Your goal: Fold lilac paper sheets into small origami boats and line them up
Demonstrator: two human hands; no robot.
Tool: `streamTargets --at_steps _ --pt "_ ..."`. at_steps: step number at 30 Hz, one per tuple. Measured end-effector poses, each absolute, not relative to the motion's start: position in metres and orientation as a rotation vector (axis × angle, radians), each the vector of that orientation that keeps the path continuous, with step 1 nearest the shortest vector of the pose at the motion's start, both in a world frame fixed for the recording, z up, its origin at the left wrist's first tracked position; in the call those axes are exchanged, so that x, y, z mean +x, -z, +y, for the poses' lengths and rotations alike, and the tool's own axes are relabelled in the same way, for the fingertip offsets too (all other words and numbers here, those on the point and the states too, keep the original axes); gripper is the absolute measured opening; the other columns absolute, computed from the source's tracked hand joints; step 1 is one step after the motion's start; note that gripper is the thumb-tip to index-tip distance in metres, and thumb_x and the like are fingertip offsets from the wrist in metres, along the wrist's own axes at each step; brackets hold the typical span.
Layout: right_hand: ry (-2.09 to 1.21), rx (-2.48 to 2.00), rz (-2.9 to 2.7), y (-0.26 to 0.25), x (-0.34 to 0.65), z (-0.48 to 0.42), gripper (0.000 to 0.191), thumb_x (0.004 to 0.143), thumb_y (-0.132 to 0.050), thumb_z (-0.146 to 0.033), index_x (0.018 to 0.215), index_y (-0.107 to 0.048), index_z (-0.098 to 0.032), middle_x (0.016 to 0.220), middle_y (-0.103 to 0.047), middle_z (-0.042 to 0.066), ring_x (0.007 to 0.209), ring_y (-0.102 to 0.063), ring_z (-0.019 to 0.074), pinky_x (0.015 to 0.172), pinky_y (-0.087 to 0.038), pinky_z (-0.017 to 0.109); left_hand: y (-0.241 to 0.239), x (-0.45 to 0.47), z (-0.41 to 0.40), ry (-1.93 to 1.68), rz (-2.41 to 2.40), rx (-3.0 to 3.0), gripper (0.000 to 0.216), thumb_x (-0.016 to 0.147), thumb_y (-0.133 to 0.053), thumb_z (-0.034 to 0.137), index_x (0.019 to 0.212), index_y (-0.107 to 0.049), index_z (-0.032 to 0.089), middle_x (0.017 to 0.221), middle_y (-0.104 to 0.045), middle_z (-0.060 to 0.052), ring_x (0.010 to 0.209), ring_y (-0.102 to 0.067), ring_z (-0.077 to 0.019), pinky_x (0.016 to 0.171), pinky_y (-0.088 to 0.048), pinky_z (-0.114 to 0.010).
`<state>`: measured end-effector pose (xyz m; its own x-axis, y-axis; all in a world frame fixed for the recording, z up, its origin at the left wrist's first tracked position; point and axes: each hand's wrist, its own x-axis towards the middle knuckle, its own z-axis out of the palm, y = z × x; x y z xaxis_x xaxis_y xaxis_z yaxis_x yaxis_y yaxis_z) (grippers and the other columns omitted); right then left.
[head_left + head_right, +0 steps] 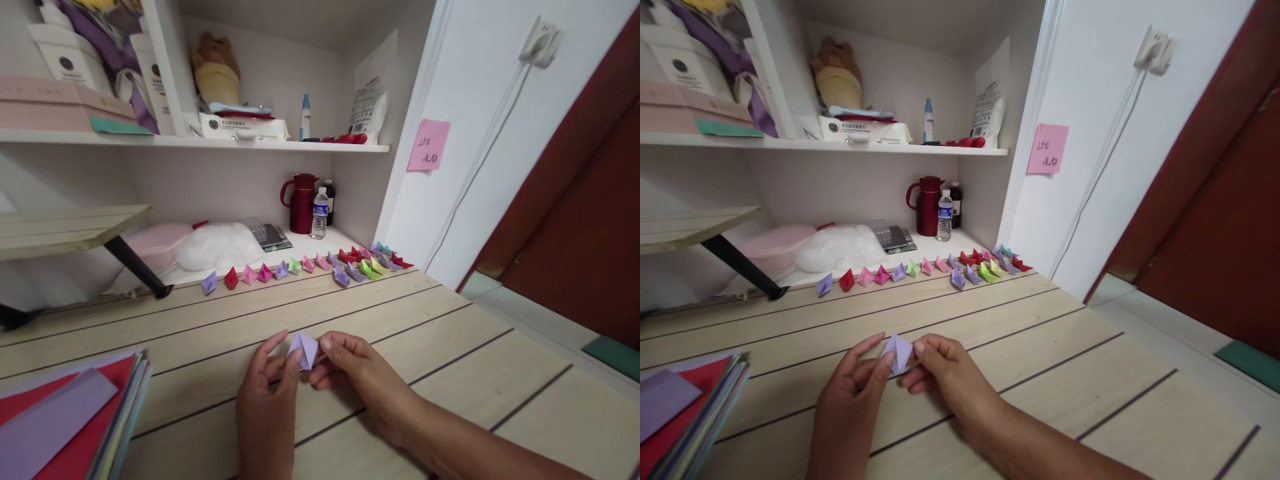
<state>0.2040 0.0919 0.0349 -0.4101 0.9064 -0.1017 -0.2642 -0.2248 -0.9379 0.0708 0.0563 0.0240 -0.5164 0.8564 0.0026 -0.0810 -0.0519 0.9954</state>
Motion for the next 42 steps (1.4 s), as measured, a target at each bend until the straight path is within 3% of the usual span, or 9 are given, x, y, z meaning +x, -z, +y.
streamTargets --at_steps 3,10,13,17,22,25,29,33,42 --pt "-1.718 -0.832 -1.286 -0.035 0.203 0.089 0.047 0.083 -0.066 -0.063 0.085 -0.067 -0.016 0.08 -0.067 0.005 0.074 -0.064 0.0163 0.071 -0.048 0.028 -0.022 0.071 0.055 -1.663 1.583 0.889 0.052 0.067 -0.077 0.049 0.11 -0.067 0.021 0.071 -0.074 -0.001 0.075 -0.071 -0.0217 0.071 -0.053 -0.03" --pt "-1.662 -0.864 -1.337 -0.037 0.202 0.092 0.04 0.068 -0.083 -0.049 0.074 -0.063 -0.015 0.064 -0.062 -0.001 0.063 -0.055 0.0122 0.065 -0.041 0.024 -0.016 0.071 0.055 -1.608 1.514 1.026 0.056 0.073 -0.073 0.05 0.12 -0.061 0.022 0.076 -0.073 0.0 0.076 -0.07 -0.0189 0.077 -0.051 -0.03" --pt "-1.654 -0.915 -1.363 -0.036 0.205 0.098 0.038 0.07 -0.081 -0.048 0.072 -0.061 -0.016 0.061 -0.062 -0.001 0.06 -0.054 0.0124 0.061 -0.04 0.024 -0.013 0.069 0.059 -1.615 1.433 1.03 0.055 0.075 -0.069 0.055 0.117 -0.064 0.019 0.092 -0.074 -0.006 0.091 -0.069 -0.0231 0.086 -0.05 -0.036" --pt "-1.603 -0.95 -1.525 -0.031 0.208 0.099 0.03 0.075 -0.075 -0.04 0.068 -0.056 -0.018 0.061 -0.062 -0.002 0.058 -0.052 0.0119 0.06 -0.038 0.024 -0.012 0.065 0.062 -1.686 1.46 1.105 0.041 0.072 -0.07 0.054 0.099 -0.075 0.023 0.113 -0.067 -0.008 0.11 -0.061 -0.027 0.1 -0.044 -0.041" --pt "-1.462 -0.98 -1.697 -0.03 0.208 0.094 0.028 0.078 -0.07 -0.032 0.064 -0.051 -0.019 0.059 -0.056 -0.003 0.057 -0.044 0.011 0.054 -0.033 0.023 -0.016 0.064 0.06 -1.645 1.445 1.062 0.022 0.069 -0.076 0.043 0.069 -0.075 0.022 0.084 -0.069 -0.003 0.086 -0.063 -0.0201 0.082 -0.047 -0.03" --pt "-1.486 -0.897 -1.663 -0.031 0.207 0.093 0.023 0.076 -0.075 -0.033 0.078 -0.058 -0.018 0.071 -0.058 -0.003 0.061 -0.046 0.0101 0.055 -0.034 0.022 -0.018 0.062 0.059 -1.618 1.433 0.912 0.028 0.07 -0.075 0.048 0.075 -0.075 0.02 0.071 -0.068 0.0 0.075 -0.062 -0.0185 0.075 -0.047 -0.029" --pt "-1.558 -0.854 -1.571 -0.029 0.204 0.092 0.05 0.065 -0.084 -0.026 0.107 -0.057 -0.021 0.086 -0.062 -0.003 0.065 -0.053 0.0101 0.058 -0.04 0.021 -0.019 0.058 0.059 -1.621 1.394 0.739 0.043 0.067 -0.073 0.059 0.082 -0.075 0.018 0.066 -0.069 0.0 0.07 -0.062 -0.0191 0.071 -0.047 -0.03" --pt "-1.548 -0.903 -1.544 -0.026 0.2 0.089 0.047 0.062 -0.087 -0.025 0.1 -0.06 -0.019 0.07 -0.061 -0.004 0.066 -0.054 0.0128 0.061 -0.041 0.023 -0.023 0.059 0.057 -1.634 1.41 0.702 0.043 0.065 -0.075 0.059 0.079 -0.075 0.018 0.069 -0.071 -0.001 0.071 -0.063 -0.0187 0.073 -0.046 -0.03" --pt "-1.52 -0.982 -1.456 -0.031 0.195 0.085 0.034 0.066 -0.084 -0.043 0.068 -0.063 -0.015 0.059 -0.058 -0.003 0.057 -0.046 0.0104 0.054 -0.034 0.023 -0.028 0.062 0.052 -1.616 1.496 0.76 0.029 0.066 -0.078 0.048 0.073 -0.074 0.02 0.073 -0.071 0.001 0.072 -0.059 -0.0157 0.069 -0.043 -0.025"
